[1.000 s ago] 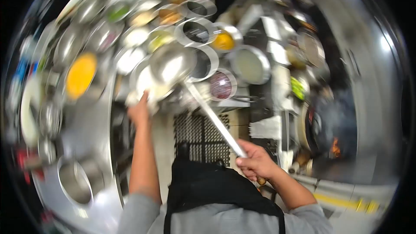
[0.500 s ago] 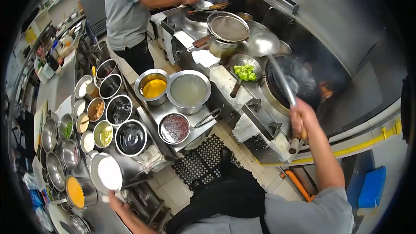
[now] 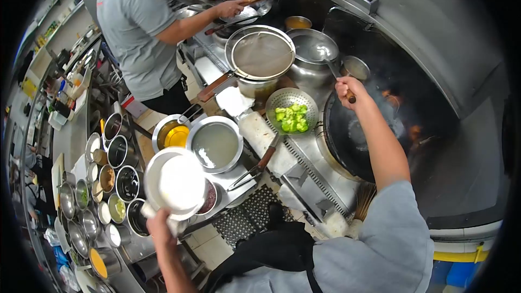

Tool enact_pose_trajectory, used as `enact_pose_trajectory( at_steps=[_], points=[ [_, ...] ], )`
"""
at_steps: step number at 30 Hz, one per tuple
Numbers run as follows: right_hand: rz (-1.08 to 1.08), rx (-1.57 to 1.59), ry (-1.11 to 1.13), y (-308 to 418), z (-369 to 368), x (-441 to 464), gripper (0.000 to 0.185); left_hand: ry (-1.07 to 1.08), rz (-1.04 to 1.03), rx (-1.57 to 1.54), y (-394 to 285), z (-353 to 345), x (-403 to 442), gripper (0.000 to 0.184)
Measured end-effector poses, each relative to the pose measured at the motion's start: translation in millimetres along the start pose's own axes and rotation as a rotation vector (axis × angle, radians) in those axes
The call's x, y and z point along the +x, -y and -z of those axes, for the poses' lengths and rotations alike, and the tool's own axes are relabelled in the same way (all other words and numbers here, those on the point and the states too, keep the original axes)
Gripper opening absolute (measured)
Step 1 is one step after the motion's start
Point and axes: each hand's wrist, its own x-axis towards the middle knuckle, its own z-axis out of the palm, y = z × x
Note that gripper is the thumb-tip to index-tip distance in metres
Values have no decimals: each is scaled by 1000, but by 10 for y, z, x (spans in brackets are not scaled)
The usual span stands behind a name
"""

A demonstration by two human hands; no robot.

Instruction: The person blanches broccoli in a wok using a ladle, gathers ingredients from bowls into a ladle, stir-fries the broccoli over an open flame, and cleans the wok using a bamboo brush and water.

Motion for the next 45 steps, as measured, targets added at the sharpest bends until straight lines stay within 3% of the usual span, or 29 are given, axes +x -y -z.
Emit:
enact_pose_trajectory(
  at_steps=[1,6,7,8,10,12,13,14,16,17,18,23,24,26,28,30,32,33,35,36,38,39,40,43,45],
  points=[
    [-62,160,57,71,123,-229,22,65,3,56,47,-390,108,40],
    [-141,194,92,-55,103,-1346,18,369,15,204,394,-2210,519,42],
    [-175,233,105,-112,176,-1555,17,314,67,523,520,-2798,626,44],
    [-175,232,105,-150,52,-1800,17,371,-8,313,625,-2858,643,40],
    [-114,157,-11,-385,-95,-2230,15,338,-71,550,721,-3487,598,44],
    [-169,111,77,-578,177,-2376,10,335,-109,583,709,-3691,556,43],
    [-226,70,163,-659,310,-2420,8,401,-15,559,750,-3873,535,43],
    [-165,100,16,-697,315,-2446,28,425,-5,546,811,-3892,599,47],
    [-44,-294,-60,-920,137,-2583,52,450,37,560,738,-3983,492,47],
    [-57,-256,-66,-917,69,-2604,61,450,38,560,761,-3997,512,47],
    [-28,-323,-122,-985,18,-2620,56,463,42,597,794,-4000,533,48],
    [-50,-9,-83,-787,328,-2361,22,375,-33,584,838,-3727,507,42],
    [-24,-38,-76,-745,396,-2219,34,361,-32,584,820,-3599,508,42],
    [158,-656,-203,-746,327,-1950,47,386,-13,501,801,-3273,509,44],
    [471,-1333,-384,-833,360,-1662,46,437,-3,436,673,-2790,430,39],
    [742,-1543,-465,-975,343,-1528,45,416,-49,311,302,-2223,84,31],
    [783,-1379,-423,-1221,220,-1636,44,381,-61,188,138,-1521,-99,29],
    [647,-1129,-371,-1381,128,-1778,43,427,-24,56,95,-1125,-184,32],
    [414,-447,-221,-1814,-82,-2141,33,289,-17,133,56,-251,-345,34],
    [309,-153,-222,-2018,273,-2188,33,207,-43,196,131,224,-368,34],
    [137,114,200,-2553,4,-2729,24,90,5,206,80,1077,-556,33],
    [12,212,382,-2822,-146,-2980,25,-6,0,262,30,1442,-643,33],
    [38,213,325,-3060,-351,-3216,28,-71,3,317,4,1762,-736,33],
    [-160,94,547,-3634,-314,-3409,54,-221,-21,201,275,2749,-728,34],
    [-252,18,623,-4007,-828,-3640,62,-352,-32,237,380,3305,-682,34]
  ],
)
